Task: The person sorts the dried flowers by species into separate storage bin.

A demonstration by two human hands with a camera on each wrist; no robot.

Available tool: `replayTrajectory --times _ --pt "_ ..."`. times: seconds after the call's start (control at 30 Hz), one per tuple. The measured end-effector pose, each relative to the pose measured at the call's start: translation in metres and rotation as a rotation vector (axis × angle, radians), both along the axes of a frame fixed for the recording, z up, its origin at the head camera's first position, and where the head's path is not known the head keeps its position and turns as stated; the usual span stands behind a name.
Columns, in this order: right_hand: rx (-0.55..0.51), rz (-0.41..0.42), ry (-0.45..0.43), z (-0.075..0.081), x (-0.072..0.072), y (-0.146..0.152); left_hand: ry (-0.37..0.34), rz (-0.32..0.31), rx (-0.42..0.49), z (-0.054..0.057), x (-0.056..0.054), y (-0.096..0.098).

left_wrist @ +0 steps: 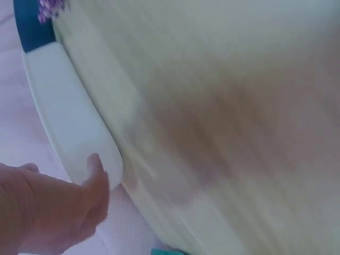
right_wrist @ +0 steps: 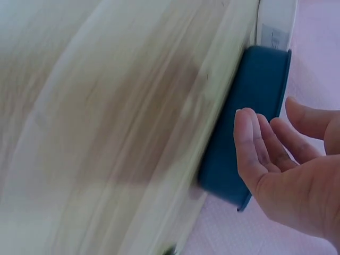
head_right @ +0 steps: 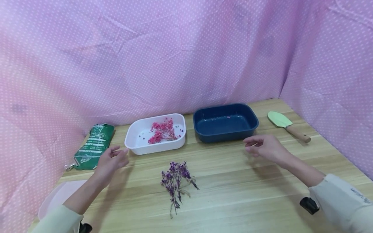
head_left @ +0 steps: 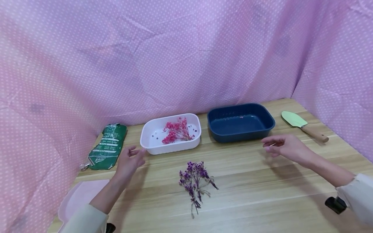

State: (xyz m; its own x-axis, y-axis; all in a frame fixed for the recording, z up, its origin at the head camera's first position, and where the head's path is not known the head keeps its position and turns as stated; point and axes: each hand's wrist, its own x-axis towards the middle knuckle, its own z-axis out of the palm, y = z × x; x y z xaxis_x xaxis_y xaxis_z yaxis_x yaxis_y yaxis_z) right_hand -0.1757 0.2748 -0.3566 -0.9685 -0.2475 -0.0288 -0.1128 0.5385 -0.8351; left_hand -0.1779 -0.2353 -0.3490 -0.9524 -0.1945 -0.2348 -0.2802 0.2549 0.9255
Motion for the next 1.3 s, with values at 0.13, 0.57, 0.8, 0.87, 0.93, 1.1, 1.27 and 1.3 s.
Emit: replayTrajectory --times 0.13,0.57,0.8,0.87,0.93,1.1,1.27,1.3 --pt "0.019 -0.068 0.030 0.004 -0.004 0.013 -0.020 -0.023 0.047 -0.001 0.014 0.005" --pt "0.109 -0.205 0.116 0.004 -0.028 0.042 -0.079 -0.156 0.111 -0.004 0.038 0.029" --pt "0.104 -0.202 0.172 0.004 -0.044 0.043 -0.119 -0.183 0.131 -0.002 0.047 0.039" --pt "0.086 -0.191 0.145 0.006 -0.049 0.042 -0.116 -0.191 0.143 -0.002 0.049 0.041" --pt "0.084 -0.184 0.112 0.006 -0.054 0.042 -0.116 -0.195 0.156 -0.001 0.050 0.042" --pt "0.057 -0.163 0.069 0.001 -0.067 0.040 -0.134 -0.213 0.176 0.000 0.053 0.045" --pt "0.050 -0.153 0.053 -0.005 -0.077 0.038 -0.137 -0.239 0.180 0.001 0.057 0.048" --pt "0.053 -0.153 0.050 -0.005 -0.078 0.038 -0.135 -0.244 0.181 0.001 0.058 0.048"
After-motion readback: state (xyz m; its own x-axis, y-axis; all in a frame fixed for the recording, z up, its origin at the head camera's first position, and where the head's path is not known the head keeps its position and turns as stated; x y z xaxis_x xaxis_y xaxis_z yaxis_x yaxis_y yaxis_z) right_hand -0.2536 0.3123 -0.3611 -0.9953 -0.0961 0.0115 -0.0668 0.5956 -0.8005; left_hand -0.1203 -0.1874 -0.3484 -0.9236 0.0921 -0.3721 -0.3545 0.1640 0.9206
